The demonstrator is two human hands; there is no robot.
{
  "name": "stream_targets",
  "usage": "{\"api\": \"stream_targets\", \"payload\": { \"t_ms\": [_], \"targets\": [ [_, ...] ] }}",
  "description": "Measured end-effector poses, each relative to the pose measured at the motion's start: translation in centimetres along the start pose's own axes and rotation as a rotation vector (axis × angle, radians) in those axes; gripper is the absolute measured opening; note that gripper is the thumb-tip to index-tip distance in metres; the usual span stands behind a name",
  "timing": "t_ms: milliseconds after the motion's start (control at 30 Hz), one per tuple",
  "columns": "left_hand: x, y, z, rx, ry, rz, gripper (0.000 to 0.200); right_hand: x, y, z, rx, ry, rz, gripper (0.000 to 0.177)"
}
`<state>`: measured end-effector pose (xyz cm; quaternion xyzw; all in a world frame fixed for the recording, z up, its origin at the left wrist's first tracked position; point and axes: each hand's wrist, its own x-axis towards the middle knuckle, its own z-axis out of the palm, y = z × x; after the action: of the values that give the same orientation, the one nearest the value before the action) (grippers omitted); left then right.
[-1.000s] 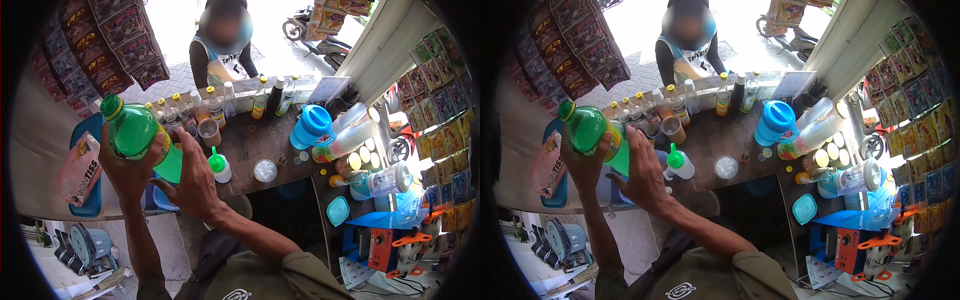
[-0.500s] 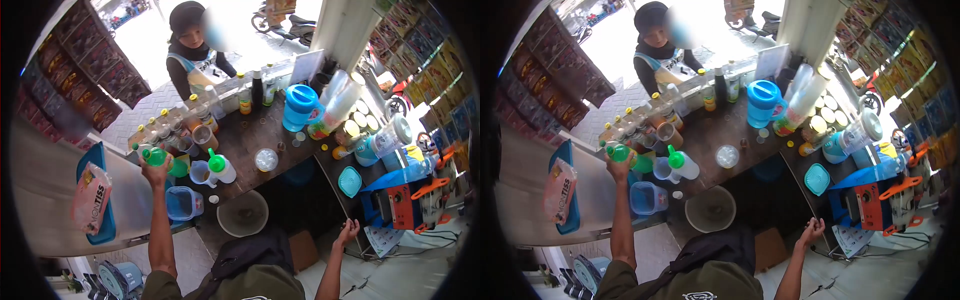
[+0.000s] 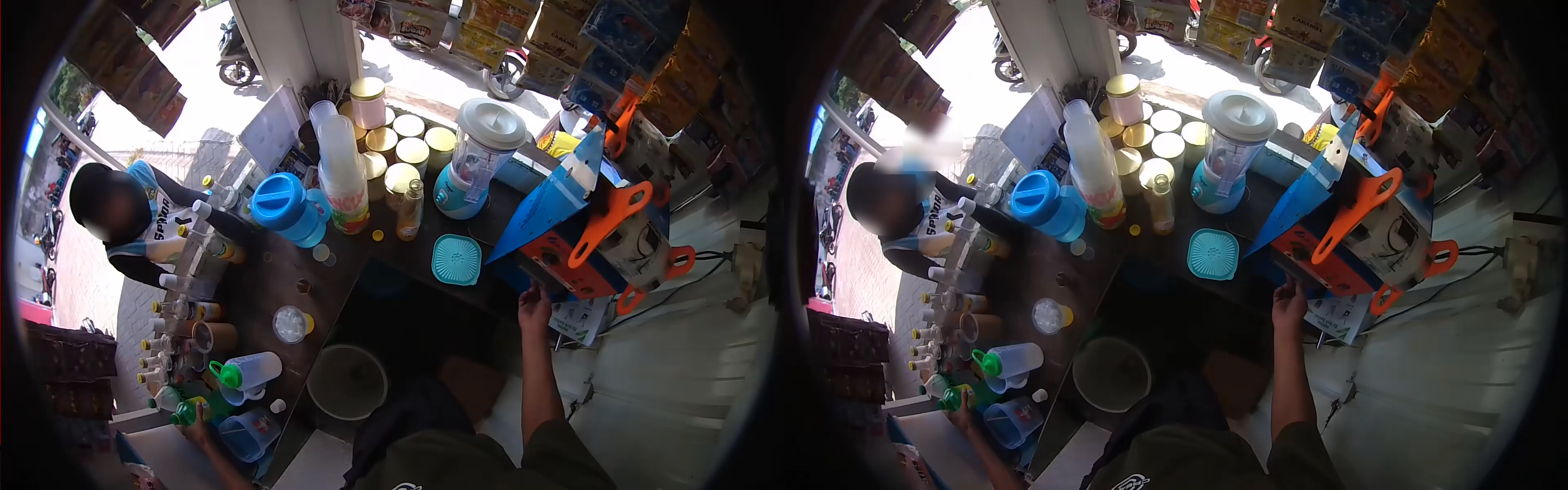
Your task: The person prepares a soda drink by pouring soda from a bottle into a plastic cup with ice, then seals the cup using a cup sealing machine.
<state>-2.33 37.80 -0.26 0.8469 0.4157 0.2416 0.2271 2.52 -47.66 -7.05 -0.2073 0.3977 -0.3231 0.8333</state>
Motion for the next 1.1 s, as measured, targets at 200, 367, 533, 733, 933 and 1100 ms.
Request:
{"api": "stream_targets", "payload": {
  "t_ms": [200, 367, 533, 733, 933, 1100],
  "targets": [
    [-3.0, 4.2, 0.0, -0.452, -0.107, -0.080, 0.059, -4.2, 1.3, 0.1, -0.171, 0.152, -0.018, 0.025],
    [-2.2, 2.8, -0.8, -0.142, -0.085, -0.038, 0.058, -8.8, 3.1, -1.1, -0.169, 0.102, 0.032, 0.021],
    [-3.6, 5.2, -1.4, -0.082, 0.037, 0.003, 0.068, -12.6, 4.2, -2.5, -0.161, 0.202, 0.071, 0.010],
    [-3.3, 3.7, -1.3, -0.190, 0.015, 0.067, 0.073, -13.3, 4.2, -3.6, -0.175, 0.192, 0.038, 0.013],
    [-4.4, 3.5, -0.9, -0.223, 0.047, 0.085, 0.079, -12.3, 4.5, -4.9, -0.183, 0.252, 0.000, 0.020],
    [-6.7, 6.0, -2.0, -0.171, 0.031, 0.042, 0.094, -12.1, 4.6, -4.7, -0.311, 0.243, 0.012, 0.027]
  ]
}}
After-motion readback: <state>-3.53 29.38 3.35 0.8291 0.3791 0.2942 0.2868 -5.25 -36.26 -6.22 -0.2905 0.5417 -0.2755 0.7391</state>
